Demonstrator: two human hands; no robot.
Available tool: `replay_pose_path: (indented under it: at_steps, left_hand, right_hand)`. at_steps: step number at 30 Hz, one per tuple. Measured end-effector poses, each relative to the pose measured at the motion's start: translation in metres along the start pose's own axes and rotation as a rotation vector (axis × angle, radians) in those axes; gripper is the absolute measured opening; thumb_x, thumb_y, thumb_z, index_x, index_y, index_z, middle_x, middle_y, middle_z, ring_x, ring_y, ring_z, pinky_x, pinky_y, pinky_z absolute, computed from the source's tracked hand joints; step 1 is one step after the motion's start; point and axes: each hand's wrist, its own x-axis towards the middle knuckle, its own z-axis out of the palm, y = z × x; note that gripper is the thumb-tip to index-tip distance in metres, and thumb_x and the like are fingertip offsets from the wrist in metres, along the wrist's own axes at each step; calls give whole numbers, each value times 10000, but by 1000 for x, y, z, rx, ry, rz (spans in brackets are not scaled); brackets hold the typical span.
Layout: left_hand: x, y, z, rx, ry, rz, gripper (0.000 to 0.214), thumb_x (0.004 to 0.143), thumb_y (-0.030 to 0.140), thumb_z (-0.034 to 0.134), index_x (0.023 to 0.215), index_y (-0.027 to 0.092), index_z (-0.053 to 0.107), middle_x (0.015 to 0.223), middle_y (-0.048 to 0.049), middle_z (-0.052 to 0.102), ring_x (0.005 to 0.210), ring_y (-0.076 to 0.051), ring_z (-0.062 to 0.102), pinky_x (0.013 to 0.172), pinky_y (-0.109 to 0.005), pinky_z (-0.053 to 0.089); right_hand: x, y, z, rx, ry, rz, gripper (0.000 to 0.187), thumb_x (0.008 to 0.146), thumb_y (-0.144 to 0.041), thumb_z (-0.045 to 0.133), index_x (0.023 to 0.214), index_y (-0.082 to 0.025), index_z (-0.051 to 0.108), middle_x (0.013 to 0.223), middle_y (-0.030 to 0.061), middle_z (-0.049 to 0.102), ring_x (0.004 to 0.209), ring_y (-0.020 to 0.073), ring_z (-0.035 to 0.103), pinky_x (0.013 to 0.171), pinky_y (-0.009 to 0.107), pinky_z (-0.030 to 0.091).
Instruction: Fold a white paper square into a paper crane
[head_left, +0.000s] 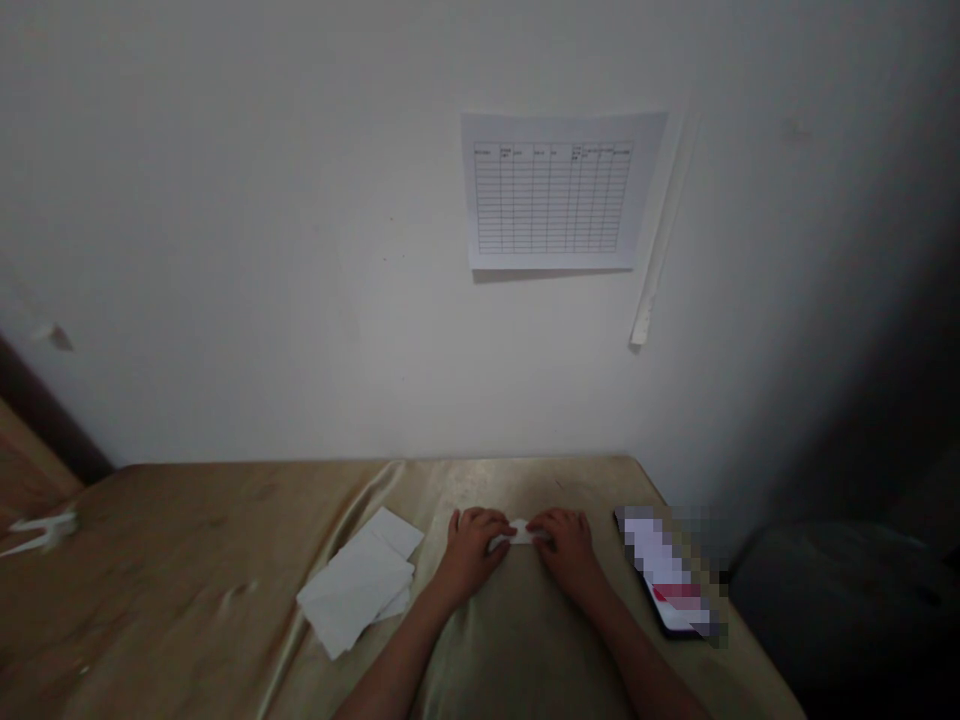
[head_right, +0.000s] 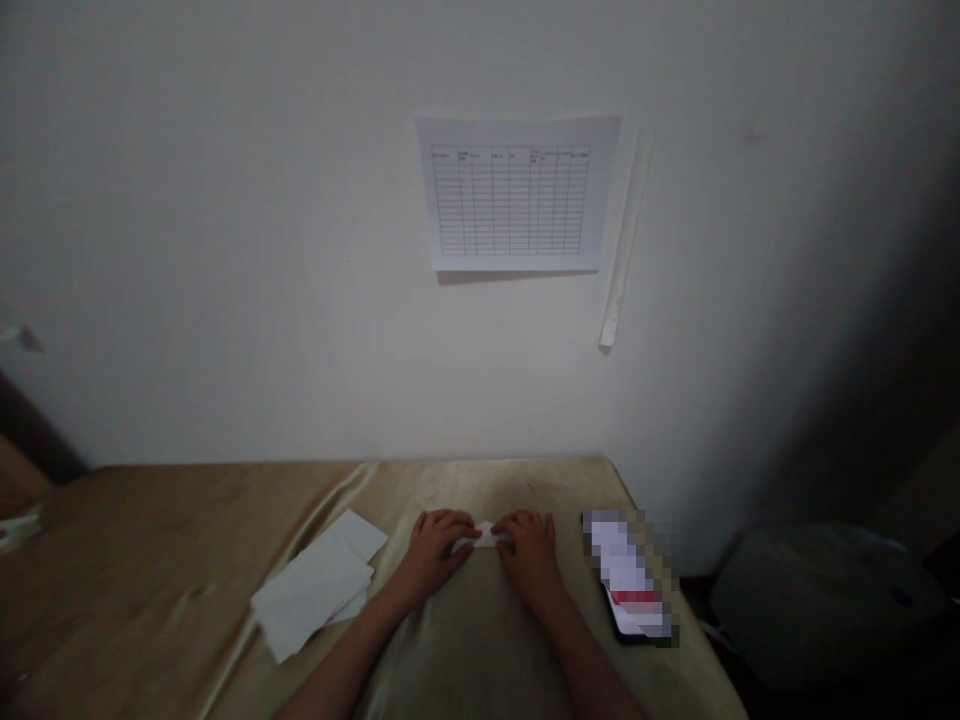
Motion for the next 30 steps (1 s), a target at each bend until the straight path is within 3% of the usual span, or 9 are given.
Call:
replay_pose_path:
  at_steps: [7, 15, 21, 30]
  left_hand:
    - [2, 3, -2, 25, 124, 79, 355, 829, 220, 637, 1158, 345, 685, 1267, -14, 638, 1210, -245, 489, 1096, -467, 311]
    - [-3, 2, 8, 78, 93, 45, 273, 851, 302, 652, 1096, 412, 704, 1300, 25, 610, 1242, -265, 456, 1129, -548, 221]
    - [-1, 7, 6, 69, 83, 10, 314, 864, 306, 628, 1176, 334, 655, 1278, -3, 643, 1242, -261, 465, 1141, -555, 196]
    - [-1, 5, 9, 76, 63, -17, 426, 812, 414, 681, 1222, 321, 617, 1294, -17, 637, 1283, -300, 435, 1159, -607, 104]
  right_hand:
    - [-2, -1, 5, -82, 73, -16, 229, 876, -279, 594, 1086, -282, 684, 1080, 48, 646, 1087, 239, 536, 1059, 418, 268]
    - [1, 4, 12, -132, 113, 15, 287, 896, -383, 590, 1104, -206, 677, 1024, 86, 656, 1043, 266, 537, 983, 383, 332]
    - [1, 3, 11, -92, 117, 20, 168, 913, -253, 547, 970, -223, 701, 1004, 69, 656, 1030, 238, 539, 985, 356, 324]
    - [-1, -4, 4, 0, 79, -67, 295, 890, -112, 467, 929, -262, 718, 1160, 33, 667, 1130, 226, 510, 1011, 345, 330]
